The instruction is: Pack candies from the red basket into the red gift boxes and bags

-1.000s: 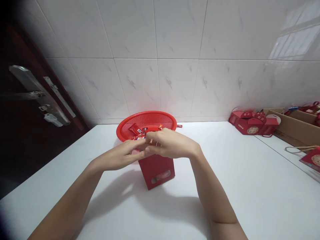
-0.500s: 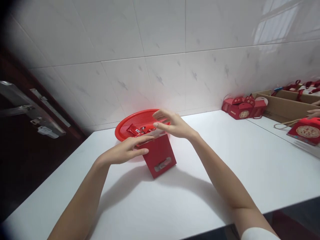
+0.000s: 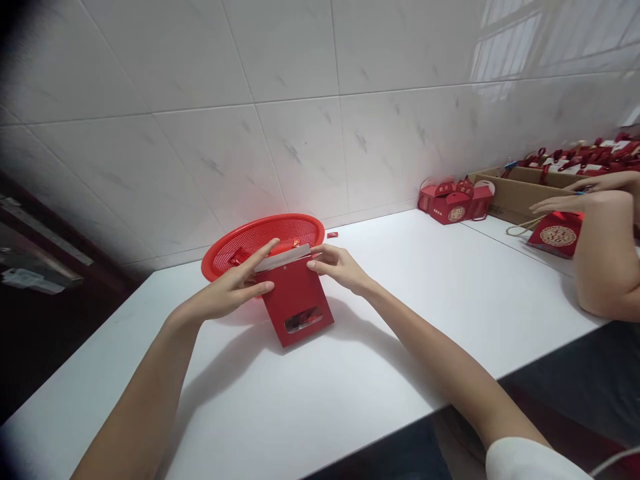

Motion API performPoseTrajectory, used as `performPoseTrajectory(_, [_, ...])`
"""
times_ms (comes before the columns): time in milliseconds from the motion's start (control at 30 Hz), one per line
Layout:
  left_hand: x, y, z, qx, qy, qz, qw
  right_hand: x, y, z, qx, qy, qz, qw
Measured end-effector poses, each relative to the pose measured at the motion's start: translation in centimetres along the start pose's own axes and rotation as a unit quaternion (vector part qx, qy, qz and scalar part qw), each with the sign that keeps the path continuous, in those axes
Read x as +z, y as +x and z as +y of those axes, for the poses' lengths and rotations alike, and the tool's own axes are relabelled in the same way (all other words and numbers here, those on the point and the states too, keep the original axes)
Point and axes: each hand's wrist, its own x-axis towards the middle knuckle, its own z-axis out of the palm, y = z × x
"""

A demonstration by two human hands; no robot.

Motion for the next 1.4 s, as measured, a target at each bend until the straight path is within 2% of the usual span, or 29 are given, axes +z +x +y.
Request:
performPoseTrajectory(167, [0.6,0.3,0.0,0.006,-0.024,0.016,1.0,0.5,-0.2,-0.1,-0.042,-0.025,-0.004,0.999])
performPoseTrajectory(367, [0.9,0.5,0.1,0.024,-0.036,0.03,0.999,1.2,0.8,-0.2,-0.079,-0.019,0.015,0.997])
performPoseTrajectory(500, [1.0,0.8,0.1,0.022,-0.048,0.033,0.998,1.6,1.4,0.6,-0.099,-0.023,0.049,0.994])
performPoseTrajectory(833, [1.2,1.2,-0.2,0.004,-0.098,0.052,0.994,3.0,1.6,2.4,-0.136,-0.108,0.143,0.974])
performPoseTrajectory(1133, [1.6,1.5,-0.8,0.012,-0.151,0.065,0.986,2.8,1.2,2.3,-0.153,-0.098,0.143,0.973])
performPoseTrajectory(1400, [1.4,1.5,-1.1,0.043,-0.15,0.064,0.986,2.9,0.6,2.5,-0.156,-0.148,0.167,0.962])
